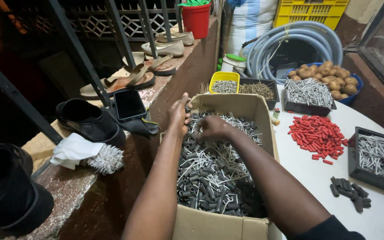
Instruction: Assembling fasteners by inserting metal nails into black plastic sleeves
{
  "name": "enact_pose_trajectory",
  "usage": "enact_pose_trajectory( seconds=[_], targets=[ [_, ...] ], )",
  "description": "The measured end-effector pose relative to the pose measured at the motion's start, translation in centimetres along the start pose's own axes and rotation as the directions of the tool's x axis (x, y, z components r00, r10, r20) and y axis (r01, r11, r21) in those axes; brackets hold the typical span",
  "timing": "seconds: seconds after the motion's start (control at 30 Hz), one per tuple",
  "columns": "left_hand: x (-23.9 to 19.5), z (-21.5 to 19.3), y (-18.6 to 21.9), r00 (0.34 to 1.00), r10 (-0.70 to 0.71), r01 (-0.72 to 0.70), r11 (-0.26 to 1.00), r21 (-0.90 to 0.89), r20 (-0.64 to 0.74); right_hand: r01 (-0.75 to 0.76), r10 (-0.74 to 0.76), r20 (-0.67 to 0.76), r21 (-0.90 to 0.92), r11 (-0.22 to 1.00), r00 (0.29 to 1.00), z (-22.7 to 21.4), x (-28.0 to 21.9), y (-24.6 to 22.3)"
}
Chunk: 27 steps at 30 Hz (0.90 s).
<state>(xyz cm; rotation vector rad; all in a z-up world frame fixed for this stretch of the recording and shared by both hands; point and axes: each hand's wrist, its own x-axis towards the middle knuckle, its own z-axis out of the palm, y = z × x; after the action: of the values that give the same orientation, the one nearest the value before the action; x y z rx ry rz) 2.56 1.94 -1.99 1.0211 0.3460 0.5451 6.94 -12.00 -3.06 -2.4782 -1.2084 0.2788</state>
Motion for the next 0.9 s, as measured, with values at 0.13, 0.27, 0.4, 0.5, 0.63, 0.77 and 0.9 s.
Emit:
enact_pose_trajectory(
  seconds=[0.13, 0.27, 0.4, 0.5, 0.63, 0.77, 0.9],
  targets=[
    [-1.5, 0.2, 1.0, 1.0, -0.004, 0.004, 1.0, 0.019, -0.011, 0.073, -0.073, -0.012, 0.043, 0.996, 0.997, 1.0, 0.8, 0.7],
    [-2.4, 0.4, 1.3, 1.0, 0.011, -0.011, 1.0, 0.008, -0.024, 0.022, -0.008, -0.05, 0.3, 0.954, 0.999, -0.7, -0.1, 0.6],
    [1.1, 0.5, -1.4, 0.998, -0.059, 0.063, 0.981, -0.181, 0.026, 0.013, 0.287, -0.092, 0.965, 0.263, 0.953, -3.3, 0.0, 0.9],
    [3.8, 2.4, -3.5, 0.983, -0.152, 0.178, 0.921, -0.348, 0.101, 0.033, 0.334, 0.041, 0.976, -0.216, 0.942, -3.4, 1.5, 3.6],
    [5.4, 8.7, -4.5, 0.972, -0.22, 0.235, 0.865, -0.443, 0.086, 0.129, 0.331, 0.093, 0.798, -0.589, 0.939, -3.3, 4.8, 8.2],
    [-2.6, 16.8, -2.1, 0.996, 0.013, -0.033, 0.971, -0.239, -0.085, 0.195, 0.361, 0.052, 0.765, -0.614, 0.931, -4.4, 2.7, 10.1],
    [-11.3, 20.3, -2.4, 0.964, 0.259, -0.246, 0.956, 0.16, -0.06, 0.325, 0.45, 0.007, 0.682, -0.655, 0.893, -3.2, -3.3, 14.7]
  ],
)
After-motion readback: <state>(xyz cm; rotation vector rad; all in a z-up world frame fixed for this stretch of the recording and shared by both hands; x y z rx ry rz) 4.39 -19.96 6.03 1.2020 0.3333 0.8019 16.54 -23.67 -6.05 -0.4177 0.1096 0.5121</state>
